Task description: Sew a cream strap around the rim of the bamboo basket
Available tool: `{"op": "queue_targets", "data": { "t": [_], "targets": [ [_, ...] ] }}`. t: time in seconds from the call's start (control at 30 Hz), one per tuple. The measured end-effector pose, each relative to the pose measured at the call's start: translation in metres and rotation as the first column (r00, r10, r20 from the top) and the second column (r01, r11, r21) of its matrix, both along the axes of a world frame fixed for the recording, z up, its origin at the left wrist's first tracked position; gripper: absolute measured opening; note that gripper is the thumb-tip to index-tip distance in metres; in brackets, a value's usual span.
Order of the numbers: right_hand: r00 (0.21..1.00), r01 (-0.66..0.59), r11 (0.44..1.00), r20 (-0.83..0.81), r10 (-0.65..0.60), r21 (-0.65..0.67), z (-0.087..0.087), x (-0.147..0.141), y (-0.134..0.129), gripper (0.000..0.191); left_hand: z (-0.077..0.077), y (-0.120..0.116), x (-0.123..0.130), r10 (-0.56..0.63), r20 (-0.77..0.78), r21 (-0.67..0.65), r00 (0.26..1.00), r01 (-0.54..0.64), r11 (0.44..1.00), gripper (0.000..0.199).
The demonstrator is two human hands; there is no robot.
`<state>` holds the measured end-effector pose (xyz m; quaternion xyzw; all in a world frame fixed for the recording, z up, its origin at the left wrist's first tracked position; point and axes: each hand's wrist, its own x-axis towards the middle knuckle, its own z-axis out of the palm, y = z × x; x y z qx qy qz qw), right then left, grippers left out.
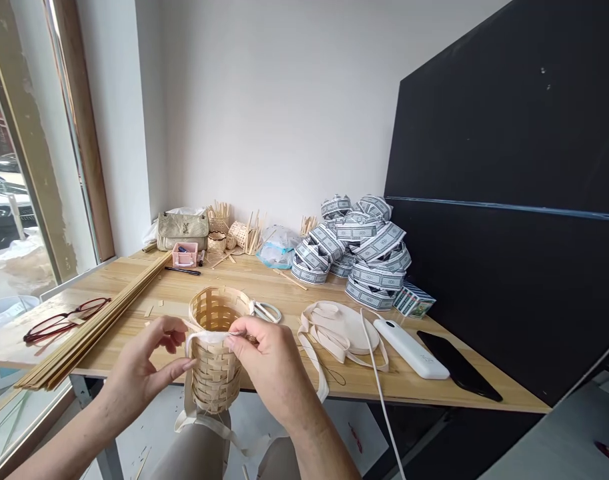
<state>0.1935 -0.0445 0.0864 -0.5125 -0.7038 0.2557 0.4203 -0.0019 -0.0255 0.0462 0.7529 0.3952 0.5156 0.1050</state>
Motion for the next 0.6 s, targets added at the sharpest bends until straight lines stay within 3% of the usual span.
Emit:
{"op": "queue_targets", "data": {
  "t": [0.17, 0.4, 0.5, 0.6],
  "targets": [
    [1.0, 0.027, 1.0, 0.005, -0.027, 0.003, 0.0, 0.001, -0.002, 0.017, 0.009, -0.003, 0.001, -0.013, -0.076, -0.019, 0.997, 0.011, 1.0, 0.014],
    [1.0, 0.011, 0.999, -0.02, -0.011, 0.044, -0.003, 0.0, -0.007, 0.015, 0.022, -0.019, -0.008, -0.204, -0.034, -0.211, 0.978, 0.193, 0.958, 0.016],
    [0.999, -0.031, 0.991, -0.002, 0.032, 0.127, -0.007, 0.001, -0.009, 0.014, 0.027, -0.029, -0.009, -0.173, -0.097, -0.146, 0.98, 0.158, 0.977, 0.016],
    [0.999, -0.036, 0.968, 0.005, 0.036, 0.249, -0.014, 0.004, -0.011, 0.012, 0.022, -0.034, -0.005, -0.185, -0.174, -0.102, 0.967, 0.169, 0.98, 0.025]
  ]
}}
